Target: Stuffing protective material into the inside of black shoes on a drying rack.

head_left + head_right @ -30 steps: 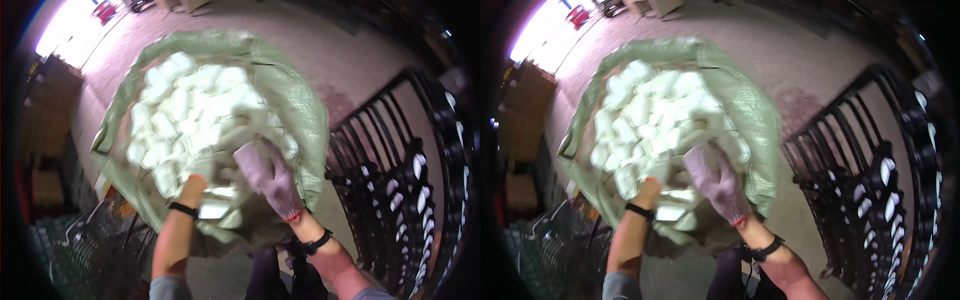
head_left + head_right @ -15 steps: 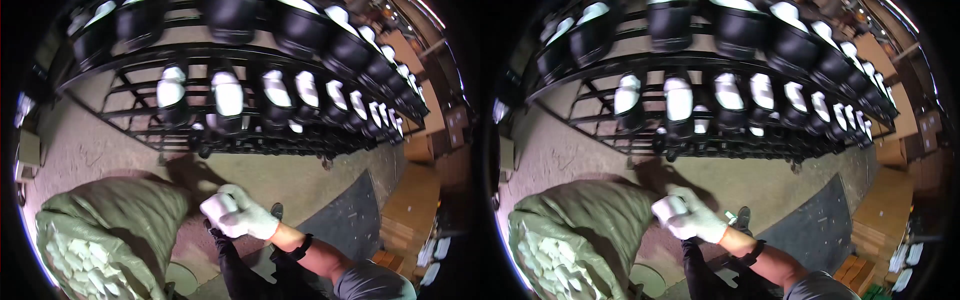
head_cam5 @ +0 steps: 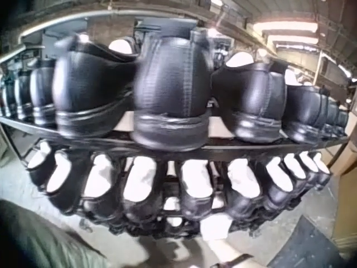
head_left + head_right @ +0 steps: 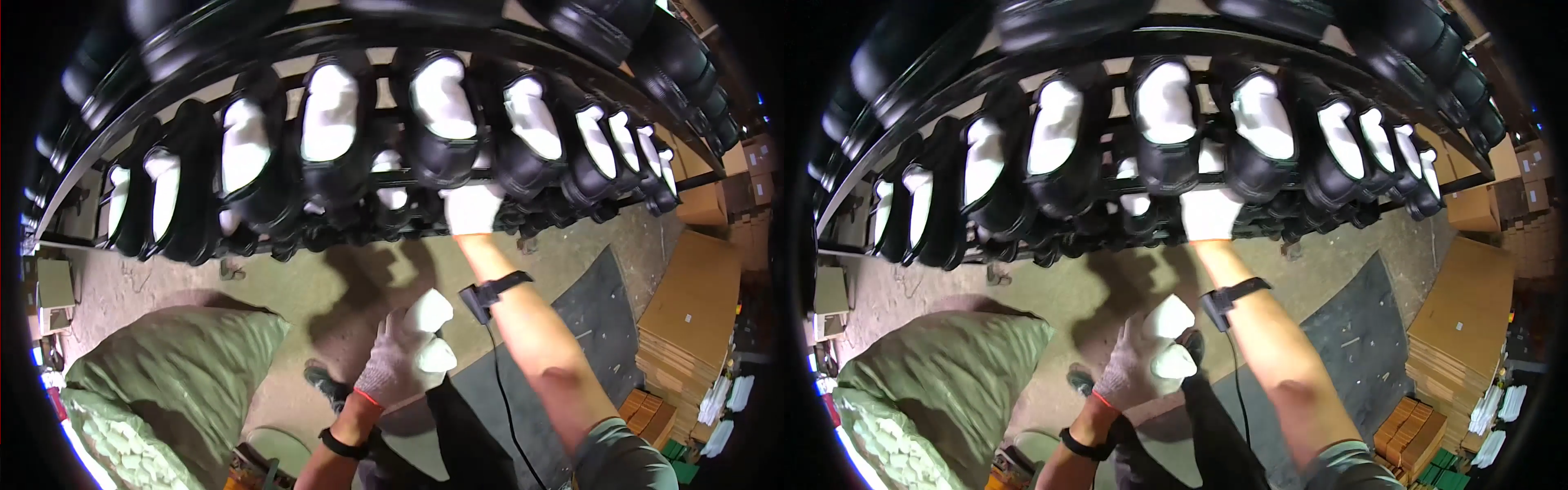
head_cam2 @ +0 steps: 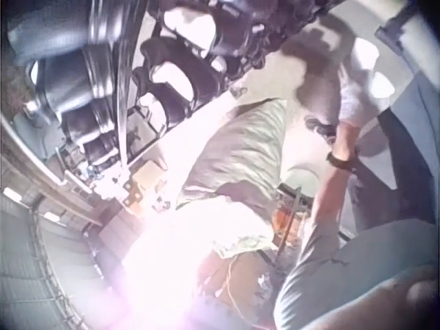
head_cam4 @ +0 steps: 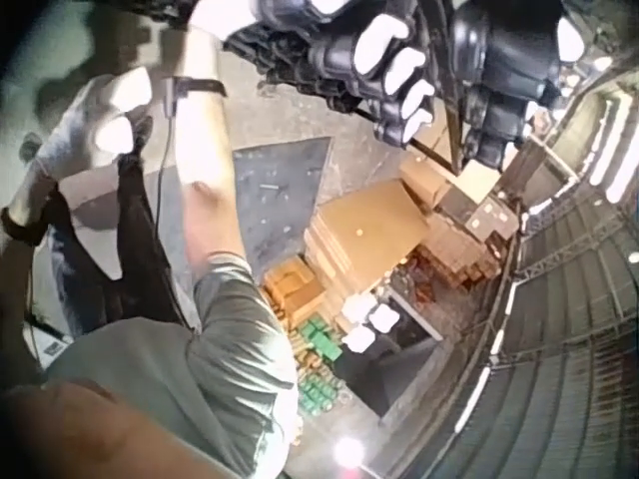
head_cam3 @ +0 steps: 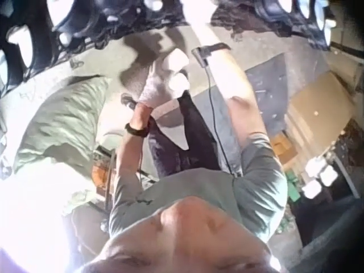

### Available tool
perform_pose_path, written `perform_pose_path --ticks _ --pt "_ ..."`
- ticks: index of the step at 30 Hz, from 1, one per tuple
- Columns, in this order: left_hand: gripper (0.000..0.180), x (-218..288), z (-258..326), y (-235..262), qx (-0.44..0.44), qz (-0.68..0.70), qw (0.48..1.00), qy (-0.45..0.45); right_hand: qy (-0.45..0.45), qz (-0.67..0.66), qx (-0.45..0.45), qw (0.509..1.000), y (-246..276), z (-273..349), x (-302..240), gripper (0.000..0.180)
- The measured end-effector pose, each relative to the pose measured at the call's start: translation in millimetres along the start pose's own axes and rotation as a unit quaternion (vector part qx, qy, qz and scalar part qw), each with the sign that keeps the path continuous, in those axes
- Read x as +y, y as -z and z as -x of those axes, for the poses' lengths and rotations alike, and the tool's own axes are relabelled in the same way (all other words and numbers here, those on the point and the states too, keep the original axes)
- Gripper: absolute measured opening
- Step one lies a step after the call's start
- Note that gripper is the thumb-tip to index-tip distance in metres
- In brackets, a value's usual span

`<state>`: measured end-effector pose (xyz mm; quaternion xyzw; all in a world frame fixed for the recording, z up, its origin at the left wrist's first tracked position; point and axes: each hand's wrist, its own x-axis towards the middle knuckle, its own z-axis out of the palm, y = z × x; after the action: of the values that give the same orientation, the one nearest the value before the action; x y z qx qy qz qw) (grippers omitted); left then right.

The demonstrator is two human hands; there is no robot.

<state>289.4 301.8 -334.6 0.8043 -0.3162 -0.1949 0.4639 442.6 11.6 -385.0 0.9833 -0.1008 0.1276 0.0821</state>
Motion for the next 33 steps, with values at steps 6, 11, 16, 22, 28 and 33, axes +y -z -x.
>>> perform_pose_path --ticks 6,11,16,22,28,33 --pt "0.070 -9.6 3.0 -15.4 0.014 -0.049 0.999 0.005 -0.075 -0.222 0.065 0.970 -14.4 -4.9 -83.7 0.029" --pt "0.077 -23.9 -7.7 -32.9 -0.018 -0.053 0.998 0.017 -0.026 -0.180 0.124 0.975 -34.6 20.0 -57.6 0.021" --pt "0.088 -22.7 -29.7 -13.2 -0.045 -0.029 0.999 -0.009 0.030 -0.067 0.150 0.986 -45.7 12.0 -44.1 0.020" --pt "0.072 -33.0 -23.3 7.8 -0.028 0.374 0.915 0.149 -0.114 -0.503 0.055 0.855 81.3 73.2 7.5 0.037" --pt "0.046 -0.1 -48.9 -26.4 0.000 0.274 0.957 0.093 -0.210 -0.671 -0.188 0.686 114.8 167.3 12.9 0.069" --pt "0.062 34.4 -74.4 -73.3 0.101 0.052 0.991 -0.076 -0.220 -0.627 -0.157 0.731 102.7 169.9 46.5 0.068"
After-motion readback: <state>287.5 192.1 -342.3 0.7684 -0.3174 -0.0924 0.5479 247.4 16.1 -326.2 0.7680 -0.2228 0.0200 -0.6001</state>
